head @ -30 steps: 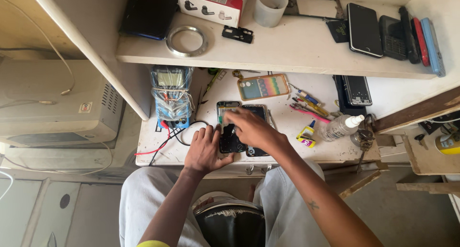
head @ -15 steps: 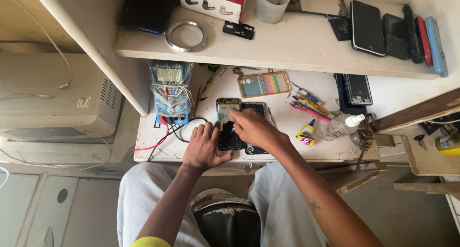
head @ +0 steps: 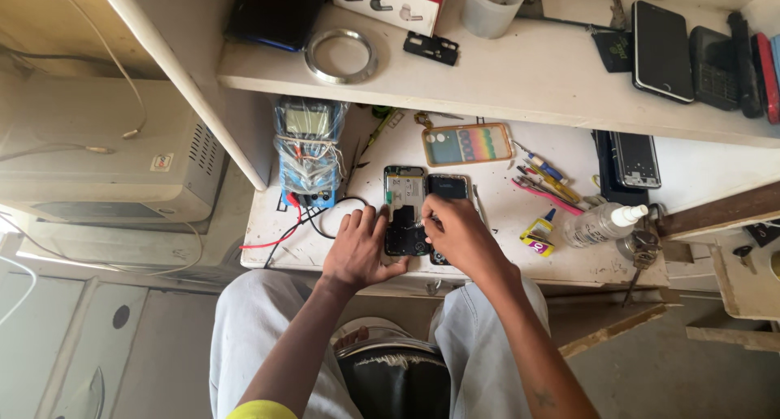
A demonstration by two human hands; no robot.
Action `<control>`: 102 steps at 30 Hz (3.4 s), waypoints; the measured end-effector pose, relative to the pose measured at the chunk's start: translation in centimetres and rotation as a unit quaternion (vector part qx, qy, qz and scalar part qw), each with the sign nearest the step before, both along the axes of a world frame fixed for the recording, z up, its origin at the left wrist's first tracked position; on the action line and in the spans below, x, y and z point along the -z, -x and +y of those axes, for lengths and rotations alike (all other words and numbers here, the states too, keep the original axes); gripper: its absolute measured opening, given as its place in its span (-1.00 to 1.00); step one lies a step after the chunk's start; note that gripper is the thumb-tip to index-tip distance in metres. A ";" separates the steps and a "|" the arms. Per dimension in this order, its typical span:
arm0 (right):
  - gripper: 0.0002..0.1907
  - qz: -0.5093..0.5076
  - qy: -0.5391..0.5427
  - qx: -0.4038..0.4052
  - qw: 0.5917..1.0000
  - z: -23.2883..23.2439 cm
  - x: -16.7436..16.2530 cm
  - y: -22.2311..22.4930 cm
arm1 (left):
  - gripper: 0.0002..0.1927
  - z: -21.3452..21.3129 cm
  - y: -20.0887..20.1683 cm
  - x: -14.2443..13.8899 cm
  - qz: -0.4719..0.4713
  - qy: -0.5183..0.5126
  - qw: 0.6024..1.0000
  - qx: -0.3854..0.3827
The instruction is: The person disassembles a smartphone at a repair bench, opening the back cover and lifting out the internal components. They remove the motherboard, spray it with cleaning solution from an aerosol can, and scrub it with a pink toothbrush before placing it back on the bench.
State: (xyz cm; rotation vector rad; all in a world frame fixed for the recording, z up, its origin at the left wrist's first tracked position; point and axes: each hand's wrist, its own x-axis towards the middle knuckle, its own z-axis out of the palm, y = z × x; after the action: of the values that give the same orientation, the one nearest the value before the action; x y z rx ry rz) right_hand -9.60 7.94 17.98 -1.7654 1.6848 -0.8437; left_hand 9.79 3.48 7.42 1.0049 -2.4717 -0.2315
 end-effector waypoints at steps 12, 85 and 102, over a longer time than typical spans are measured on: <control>-0.88 0.010 0.079 0.142 0.987 5.5 3.2 -2.9 | -0.03 0.6 -0.3 1.7 0.011 0.005 1.000 0.000; -0.85 0.178 -0.009 -0.142 0.974 -0.3 0.6 -3.9 | -0.35 -0.1 -2.8 1.2 0.034 -0.010 0.999 -0.007; -0.78 0.116 0.077 -0.170 0.976 1.1 0.5 -2.8 | -0.32 0.3 -2.3 1.2 0.026 -0.013 0.999 -0.012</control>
State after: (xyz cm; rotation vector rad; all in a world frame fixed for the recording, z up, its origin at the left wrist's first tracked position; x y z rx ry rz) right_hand -6.83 9.00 17.47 -2.2508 1.4208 -0.6479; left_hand 12.06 3.74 6.23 1.0264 -2.4129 -0.2786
